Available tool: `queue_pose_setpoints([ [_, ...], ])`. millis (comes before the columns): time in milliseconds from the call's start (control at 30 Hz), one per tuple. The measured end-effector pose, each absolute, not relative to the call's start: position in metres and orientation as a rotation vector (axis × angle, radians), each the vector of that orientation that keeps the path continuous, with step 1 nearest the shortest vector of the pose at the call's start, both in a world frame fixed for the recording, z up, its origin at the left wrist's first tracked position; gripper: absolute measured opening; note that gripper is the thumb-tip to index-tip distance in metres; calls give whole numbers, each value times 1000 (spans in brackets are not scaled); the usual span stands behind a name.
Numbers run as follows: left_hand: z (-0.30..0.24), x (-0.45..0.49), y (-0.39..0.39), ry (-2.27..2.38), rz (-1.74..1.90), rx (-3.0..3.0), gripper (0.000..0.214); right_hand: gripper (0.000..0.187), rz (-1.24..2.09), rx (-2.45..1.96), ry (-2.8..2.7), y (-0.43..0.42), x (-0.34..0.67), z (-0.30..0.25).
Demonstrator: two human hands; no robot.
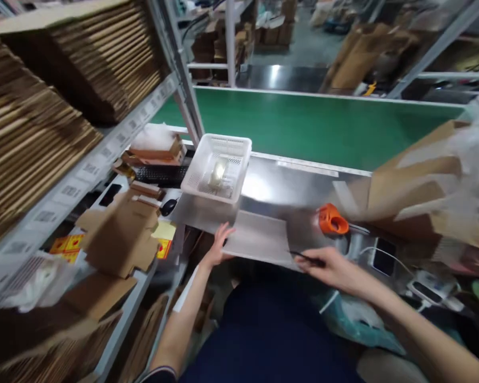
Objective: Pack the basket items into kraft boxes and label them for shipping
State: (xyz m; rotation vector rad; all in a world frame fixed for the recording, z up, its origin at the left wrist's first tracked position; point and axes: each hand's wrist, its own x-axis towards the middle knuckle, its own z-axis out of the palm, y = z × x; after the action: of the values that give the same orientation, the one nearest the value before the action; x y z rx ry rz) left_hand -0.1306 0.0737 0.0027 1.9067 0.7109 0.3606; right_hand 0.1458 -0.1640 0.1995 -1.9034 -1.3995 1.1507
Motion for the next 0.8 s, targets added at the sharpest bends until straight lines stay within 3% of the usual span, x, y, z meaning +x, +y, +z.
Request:
queue_pose_setpoints([
  [133, 16, -89, 76, 681, 382, 1664, 60, 43, 854, -1953, -1334, -133, 225, 269],
  [233, 10, -48, 66, 809, 438, 1526, 53, 43, 647, -2114, -1297, -79, 295, 268],
  [300, 4, -17, 61, 935, 495, 1441, 50, 44, 620, -2260, -1275, -32, 336, 248],
  [433, -9, 40, 67, 1164, 448, 1535, 35, 24, 594, -2468, -1102, 51, 387, 187],
  [500, -15, 65, 75, 1246, 401, 1585, 27, 23, 608, -2480, -1013, 74, 400, 154],
  [800, -44, 116, 82, 1570, 185, 1778, 13, 24, 811, -2074, -743, 30, 388, 32],
])
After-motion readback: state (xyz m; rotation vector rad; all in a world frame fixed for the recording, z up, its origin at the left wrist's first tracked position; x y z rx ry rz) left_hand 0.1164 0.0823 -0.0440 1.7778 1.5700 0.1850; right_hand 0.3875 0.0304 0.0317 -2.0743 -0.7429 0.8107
